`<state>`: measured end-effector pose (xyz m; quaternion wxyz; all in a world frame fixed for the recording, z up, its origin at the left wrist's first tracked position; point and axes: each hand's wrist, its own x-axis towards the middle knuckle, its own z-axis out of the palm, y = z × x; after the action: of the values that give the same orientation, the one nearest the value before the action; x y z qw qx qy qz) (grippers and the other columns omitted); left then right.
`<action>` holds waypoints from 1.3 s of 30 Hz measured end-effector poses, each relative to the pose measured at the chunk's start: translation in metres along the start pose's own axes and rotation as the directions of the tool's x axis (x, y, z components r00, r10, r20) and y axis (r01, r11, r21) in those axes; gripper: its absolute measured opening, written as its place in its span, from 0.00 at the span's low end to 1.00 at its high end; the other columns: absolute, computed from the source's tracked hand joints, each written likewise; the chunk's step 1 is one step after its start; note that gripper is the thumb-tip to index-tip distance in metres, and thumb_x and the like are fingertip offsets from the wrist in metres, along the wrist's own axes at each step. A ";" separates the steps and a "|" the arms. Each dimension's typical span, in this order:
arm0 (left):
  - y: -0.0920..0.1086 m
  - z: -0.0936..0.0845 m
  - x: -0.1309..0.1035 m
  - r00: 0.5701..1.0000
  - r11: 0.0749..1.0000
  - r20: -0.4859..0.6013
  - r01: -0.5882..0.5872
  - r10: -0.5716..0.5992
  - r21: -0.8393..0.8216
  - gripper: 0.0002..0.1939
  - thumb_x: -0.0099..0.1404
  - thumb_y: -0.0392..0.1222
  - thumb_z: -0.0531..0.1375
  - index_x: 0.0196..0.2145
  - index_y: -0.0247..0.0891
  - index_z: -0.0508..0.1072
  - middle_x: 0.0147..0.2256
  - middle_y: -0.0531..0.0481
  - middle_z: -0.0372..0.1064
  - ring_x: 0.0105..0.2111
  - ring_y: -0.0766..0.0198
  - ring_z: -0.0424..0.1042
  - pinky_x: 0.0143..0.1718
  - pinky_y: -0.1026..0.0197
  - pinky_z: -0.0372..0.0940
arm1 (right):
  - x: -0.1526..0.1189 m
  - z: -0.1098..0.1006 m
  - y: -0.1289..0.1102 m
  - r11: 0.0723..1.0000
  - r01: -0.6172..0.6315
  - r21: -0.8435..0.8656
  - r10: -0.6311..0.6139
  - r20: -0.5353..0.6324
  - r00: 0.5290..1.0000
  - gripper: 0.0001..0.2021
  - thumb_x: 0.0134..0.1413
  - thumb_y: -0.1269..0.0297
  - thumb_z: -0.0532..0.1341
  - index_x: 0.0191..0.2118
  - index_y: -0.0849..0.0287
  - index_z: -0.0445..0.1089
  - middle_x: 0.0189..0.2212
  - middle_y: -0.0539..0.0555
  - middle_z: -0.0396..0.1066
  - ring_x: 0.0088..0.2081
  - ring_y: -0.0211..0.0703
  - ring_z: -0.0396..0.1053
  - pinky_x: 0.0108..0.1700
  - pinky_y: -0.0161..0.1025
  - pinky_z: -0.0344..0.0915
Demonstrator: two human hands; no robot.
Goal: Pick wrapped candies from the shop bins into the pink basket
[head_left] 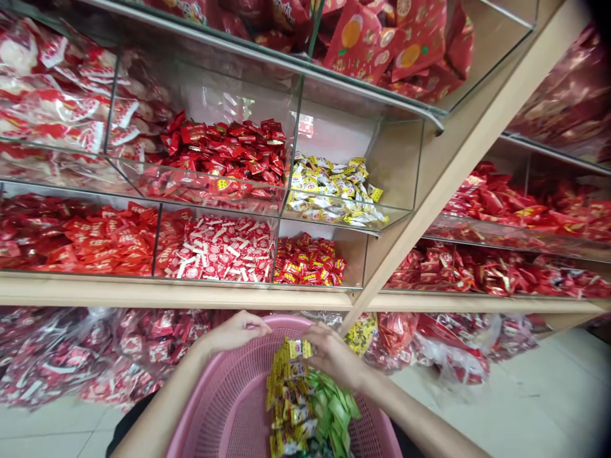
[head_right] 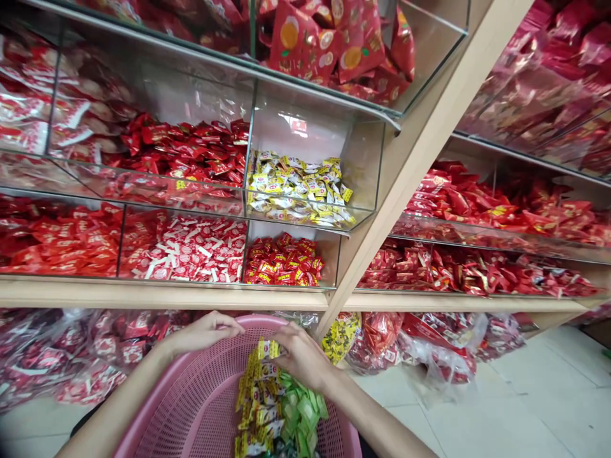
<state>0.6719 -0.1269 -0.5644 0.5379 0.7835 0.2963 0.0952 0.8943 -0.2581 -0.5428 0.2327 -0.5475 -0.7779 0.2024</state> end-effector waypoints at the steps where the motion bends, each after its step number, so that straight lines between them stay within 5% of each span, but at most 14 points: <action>1: 0.000 0.000 -0.001 1.000 1.000 -0.003 0.001 -0.001 0.004 0.23 0.58 0.54 0.58 0.40 0.32 0.78 0.40 0.43 0.76 0.40 0.58 0.72 0.44 0.59 0.63 | 0.001 0.009 0.006 1.000 -0.011 -0.018 0.011 0.026 1.000 0.14 0.52 0.64 0.62 0.46 0.55 0.72 0.42 0.55 0.72 0.46 0.48 0.66 0.50 0.44 0.60; 15: -0.002 -0.001 -0.002 1.000 0.999 -0.018 -0.017 0.018 0.041 0.22 0.58 0.55 0.57 0.38 0.35 0.78 0.37 0.47 0.77 0.36 0.60 0.72 0.40 0.62 0.63 | 0.001 0.045 0.031 0.996 -0.085 -0.003 0.085 -0.028 0.996 0.11 0.53 0.63 0.61 0.43 0.56 0.72 0.41 0.54 0.72 0.44 0.48 0.67 0.48 0.41 0.61; 24: -0.006 -0.001 0.000 1.000 1.000 -0.017 -0.002 0.002 0.001 0.22 0.58 0.55 0.58 0.39 0.34 0.78 0.39 0.45 0.77 0.40 0.58 0.72 0.43 0.60 0.63 | 0.003 0.040 0.027 0.995 -0.093 0.044 0.096 -0.079 0.992 0.13 0.53 0.63 0.61 0.46 0.53 0.70 0.39 0.53 0.66 0.42 0.43 0.65 0.45 0.37 0.63; 33: -0.005 -0.001 -0.001 1.000 1.000 -0.014 -0.007 0.007 0.016 0.22 0.58 0.55 0.58 0.39 0.35 0.78 0.38 0.46 0.77 0.38 0.60 0.72 0.42 0.61 0.63 | 0.019 0.027 0.018 0.927 -0.157 -0.341 0.137 -0.082 0.987 0.15 0.52 0.67 0.62 0.47 0.50 0.69 0.40 0.53 0.68 0.43 0.49 0.63 0.44 0.43 0.60; 39: -0.010 -0.001 0.000 0.999 0.998 -0.019 -0.029 0.030 0.050 0.21 0.59 0.53 0.57 0.38 0.33 0.78 0.37 0.46 0.77 0.37 0.59 0.72 0.40 0.62 0.63 | 0.021 0.035 0.007 0.901 -0.140 -0.411 0.135 -0.040 0.990 0.14 0.55 0.69 0.59 0.48 0.56 0.67 0.43 0.56 0.69 0.47 0.50 0.63 0.48 0.45 0.60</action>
<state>0.6676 -0.1238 -0.5724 0.5139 0.7999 0.2922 0.1033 0.8736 -0.2382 -0.5721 0.1012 -0.6389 -0.7612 0.0467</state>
